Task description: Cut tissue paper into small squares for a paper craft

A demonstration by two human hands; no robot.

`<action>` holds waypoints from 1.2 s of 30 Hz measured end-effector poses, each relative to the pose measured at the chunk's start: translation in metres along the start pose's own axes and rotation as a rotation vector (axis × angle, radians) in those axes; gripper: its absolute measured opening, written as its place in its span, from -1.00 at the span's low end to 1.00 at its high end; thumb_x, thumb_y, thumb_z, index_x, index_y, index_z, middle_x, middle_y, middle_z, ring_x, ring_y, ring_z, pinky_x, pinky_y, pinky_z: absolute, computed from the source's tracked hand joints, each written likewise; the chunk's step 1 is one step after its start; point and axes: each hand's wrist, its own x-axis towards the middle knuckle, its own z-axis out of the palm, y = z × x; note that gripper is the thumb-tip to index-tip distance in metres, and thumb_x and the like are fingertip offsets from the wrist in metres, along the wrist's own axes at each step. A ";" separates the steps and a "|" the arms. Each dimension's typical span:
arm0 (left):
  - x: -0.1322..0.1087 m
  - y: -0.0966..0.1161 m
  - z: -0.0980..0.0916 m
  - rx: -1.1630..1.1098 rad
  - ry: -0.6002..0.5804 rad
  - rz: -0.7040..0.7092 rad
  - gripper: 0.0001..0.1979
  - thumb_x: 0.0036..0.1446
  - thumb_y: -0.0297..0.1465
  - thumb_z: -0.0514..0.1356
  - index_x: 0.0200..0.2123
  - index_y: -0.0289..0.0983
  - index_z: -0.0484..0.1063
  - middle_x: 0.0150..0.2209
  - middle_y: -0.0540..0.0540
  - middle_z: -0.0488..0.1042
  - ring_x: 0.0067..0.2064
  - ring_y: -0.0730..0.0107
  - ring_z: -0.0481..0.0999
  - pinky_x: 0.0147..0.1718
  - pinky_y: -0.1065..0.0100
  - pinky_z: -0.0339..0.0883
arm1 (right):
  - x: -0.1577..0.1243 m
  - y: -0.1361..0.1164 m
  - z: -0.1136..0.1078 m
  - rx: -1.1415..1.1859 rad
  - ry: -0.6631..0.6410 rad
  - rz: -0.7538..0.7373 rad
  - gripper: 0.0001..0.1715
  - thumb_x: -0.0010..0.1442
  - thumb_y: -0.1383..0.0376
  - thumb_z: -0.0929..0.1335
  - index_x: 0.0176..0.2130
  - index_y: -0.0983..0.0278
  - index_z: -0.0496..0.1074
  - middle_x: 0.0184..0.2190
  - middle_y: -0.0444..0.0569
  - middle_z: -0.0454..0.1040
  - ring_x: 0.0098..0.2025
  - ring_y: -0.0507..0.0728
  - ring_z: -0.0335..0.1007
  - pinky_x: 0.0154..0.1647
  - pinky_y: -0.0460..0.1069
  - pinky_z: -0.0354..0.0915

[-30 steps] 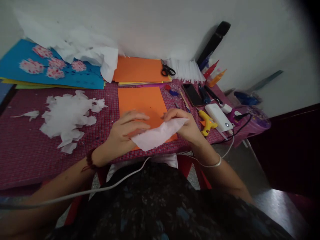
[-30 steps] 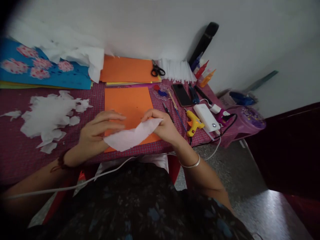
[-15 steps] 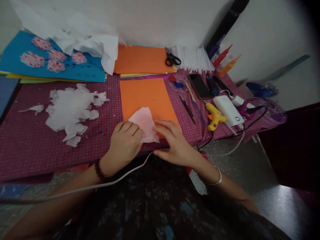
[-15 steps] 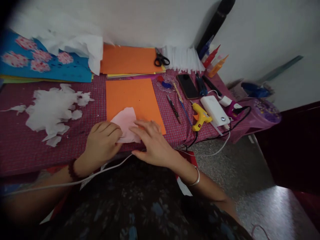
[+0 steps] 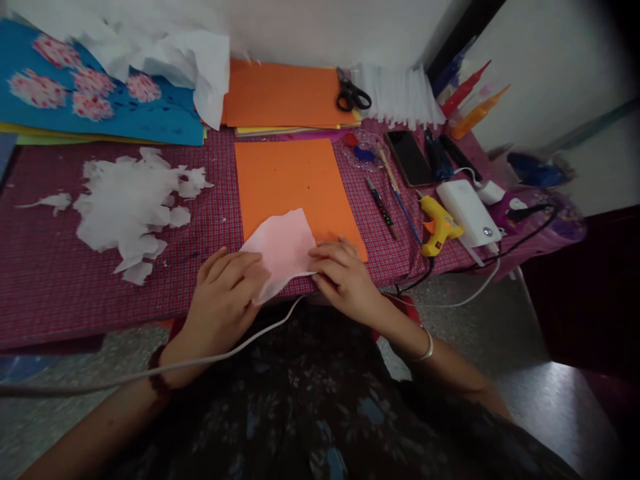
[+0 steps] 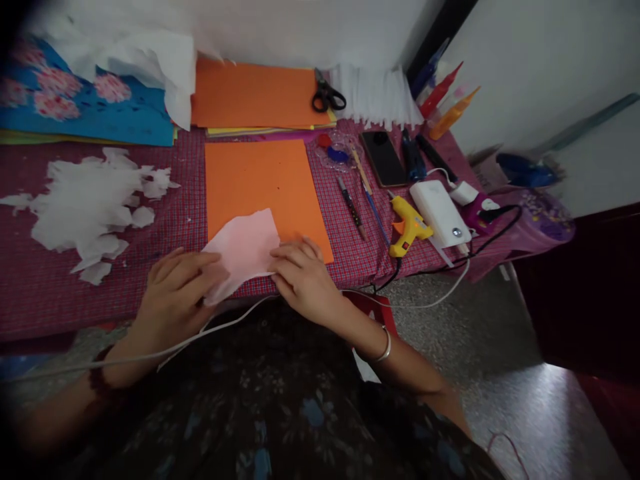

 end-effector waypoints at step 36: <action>0.122 -0.040 -0.027 -0.029 -0.164 0.010 -0.62 0.30 -0.21 0.08 0.00 -0.36 0.47 -0.05 -0.26 0.51 -0.01 0.06 0.46 0.00 0.11 0.27 | 0.048 0.020 -0.025 -0.093 -0.239 0.137 -0.87 0.30 0.35 0.36 -0.32 0.24 0.48 -0.36 -0.04 0.56 -0.24 0.19 0.43 -0.09 0.12 0.16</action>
